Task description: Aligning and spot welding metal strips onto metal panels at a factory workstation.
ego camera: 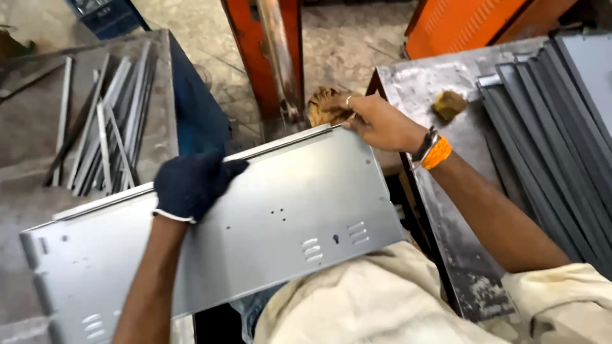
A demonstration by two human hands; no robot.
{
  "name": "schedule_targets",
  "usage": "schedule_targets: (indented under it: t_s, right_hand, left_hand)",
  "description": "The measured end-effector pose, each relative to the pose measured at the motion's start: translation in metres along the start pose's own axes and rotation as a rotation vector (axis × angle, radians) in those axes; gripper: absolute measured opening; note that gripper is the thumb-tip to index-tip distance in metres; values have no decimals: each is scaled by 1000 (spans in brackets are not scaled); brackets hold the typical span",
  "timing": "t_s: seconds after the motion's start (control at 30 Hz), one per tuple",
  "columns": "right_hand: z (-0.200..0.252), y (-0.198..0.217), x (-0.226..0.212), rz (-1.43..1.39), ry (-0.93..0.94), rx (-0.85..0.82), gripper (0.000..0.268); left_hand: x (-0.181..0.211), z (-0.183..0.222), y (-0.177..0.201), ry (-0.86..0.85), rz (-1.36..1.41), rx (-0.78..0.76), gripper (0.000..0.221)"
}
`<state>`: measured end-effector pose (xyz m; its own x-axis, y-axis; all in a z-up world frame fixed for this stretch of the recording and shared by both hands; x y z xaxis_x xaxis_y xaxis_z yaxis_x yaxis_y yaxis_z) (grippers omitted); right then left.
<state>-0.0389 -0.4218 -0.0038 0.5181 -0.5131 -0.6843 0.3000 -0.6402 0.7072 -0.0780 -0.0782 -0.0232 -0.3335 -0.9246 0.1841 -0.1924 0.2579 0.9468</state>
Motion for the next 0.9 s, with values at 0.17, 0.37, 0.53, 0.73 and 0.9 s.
schedule_targets:
  t_s: [0.17, 0.37, 0.53, 0.73, 0.9]
  right_hand:
    - [30, -43, 15, 362, 3, -109, 54]
    - [27, -81, 26, 716, 61, -18, 79]
    - [14, -77, 6, 782, 1, -99, 73]
    - [15, -90, 16, 794, 107, 98, 62]
    - [0, -104, 0, 395, -31, 30, 54]
  left_hand:
    - [41, 18, -61, 39, 15, -19, 54]
    - [49, 21, -74, 99, 129, -77, 58]
    - [49, 16, -68, 165, 100, -190, 61]
    - [46, 16, -79, 167, 48, -171, 63]
    - [47, 17, -83, 214, 79, -241, 64]
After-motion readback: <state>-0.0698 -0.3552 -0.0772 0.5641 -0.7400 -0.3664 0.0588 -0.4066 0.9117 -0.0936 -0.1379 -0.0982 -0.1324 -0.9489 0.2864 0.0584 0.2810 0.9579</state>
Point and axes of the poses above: each hand's wrist, its own z-axis away from the middle knuckle, its own y-axis out of the back of the hand, x = y × z, the point moved 3 cm from there along -z, towards the middle knuckle, and after that the axes turned 4 degrees about y, right-handed, at the moved point
